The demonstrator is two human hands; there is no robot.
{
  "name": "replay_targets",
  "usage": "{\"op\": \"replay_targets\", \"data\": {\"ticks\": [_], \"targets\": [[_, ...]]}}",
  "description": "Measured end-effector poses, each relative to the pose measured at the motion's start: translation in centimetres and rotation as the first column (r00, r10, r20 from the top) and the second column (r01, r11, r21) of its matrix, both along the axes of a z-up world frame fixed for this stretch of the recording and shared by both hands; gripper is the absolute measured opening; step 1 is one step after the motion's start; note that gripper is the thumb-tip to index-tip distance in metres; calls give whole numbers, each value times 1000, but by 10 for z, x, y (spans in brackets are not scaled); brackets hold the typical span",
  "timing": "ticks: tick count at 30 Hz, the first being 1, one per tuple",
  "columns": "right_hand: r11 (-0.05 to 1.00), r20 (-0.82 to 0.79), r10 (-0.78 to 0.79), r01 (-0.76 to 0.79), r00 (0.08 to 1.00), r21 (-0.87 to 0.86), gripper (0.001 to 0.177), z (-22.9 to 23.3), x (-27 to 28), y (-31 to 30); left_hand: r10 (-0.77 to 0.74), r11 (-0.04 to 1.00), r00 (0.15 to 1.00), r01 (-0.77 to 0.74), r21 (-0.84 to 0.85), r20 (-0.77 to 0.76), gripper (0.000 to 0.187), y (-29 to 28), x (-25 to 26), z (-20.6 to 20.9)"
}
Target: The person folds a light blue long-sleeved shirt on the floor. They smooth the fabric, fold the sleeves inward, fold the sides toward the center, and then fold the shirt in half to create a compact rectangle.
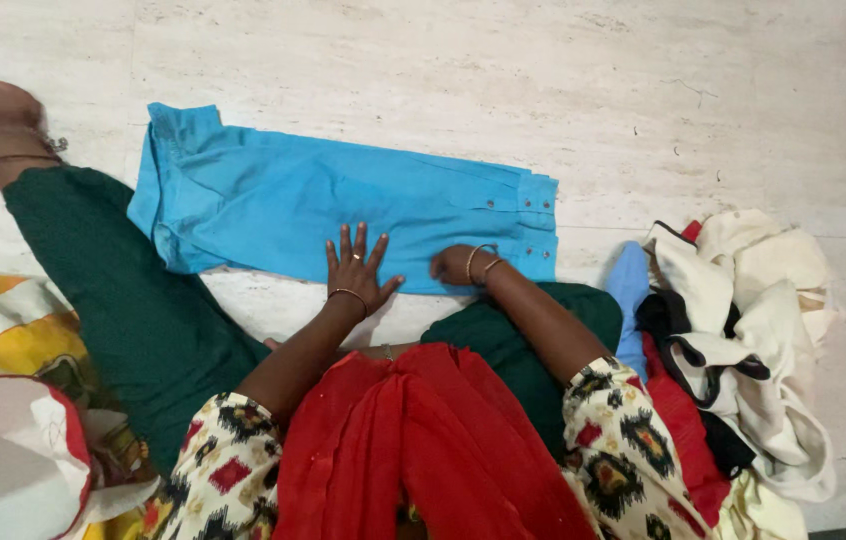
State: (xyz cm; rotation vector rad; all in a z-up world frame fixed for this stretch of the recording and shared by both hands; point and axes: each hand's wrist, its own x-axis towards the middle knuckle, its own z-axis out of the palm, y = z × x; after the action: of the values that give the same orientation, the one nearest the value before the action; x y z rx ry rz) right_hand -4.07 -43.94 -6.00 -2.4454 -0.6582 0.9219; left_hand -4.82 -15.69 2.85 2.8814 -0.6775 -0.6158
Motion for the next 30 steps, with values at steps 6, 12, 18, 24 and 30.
{"op": "replay_targets", "data": {"ticks": [6, 12, 18, 24, 30], "targets": [[578, -204, 431, -443, 879, -685, 31, 18, 30, -134, -1, 999, 999, 3, 41, -39, 90, -1, 0, 9], [355, 482, -751, 891, 451, -282, 37, 75, -2, -208, 63, 996, 993, -68, -51, -101, 91, -5, 9, -5], [758, 833, -491, 596, 255, 264, 49, 44, 36, -90, 174, 875, 949, -27, -483, 262, 86, 14, 57, -46], [736, 543, -548, 675, 636, -49, 77, 11, 30, 104, 292, 949, 934, -256, -185, 205, 92, 86, 85, -40], [740, 625, -483, 668, 613, -83, 79, 7, 63, 75, 314, 944, 936, -291, -155, 157, 88, 60, 114, -38]]}}
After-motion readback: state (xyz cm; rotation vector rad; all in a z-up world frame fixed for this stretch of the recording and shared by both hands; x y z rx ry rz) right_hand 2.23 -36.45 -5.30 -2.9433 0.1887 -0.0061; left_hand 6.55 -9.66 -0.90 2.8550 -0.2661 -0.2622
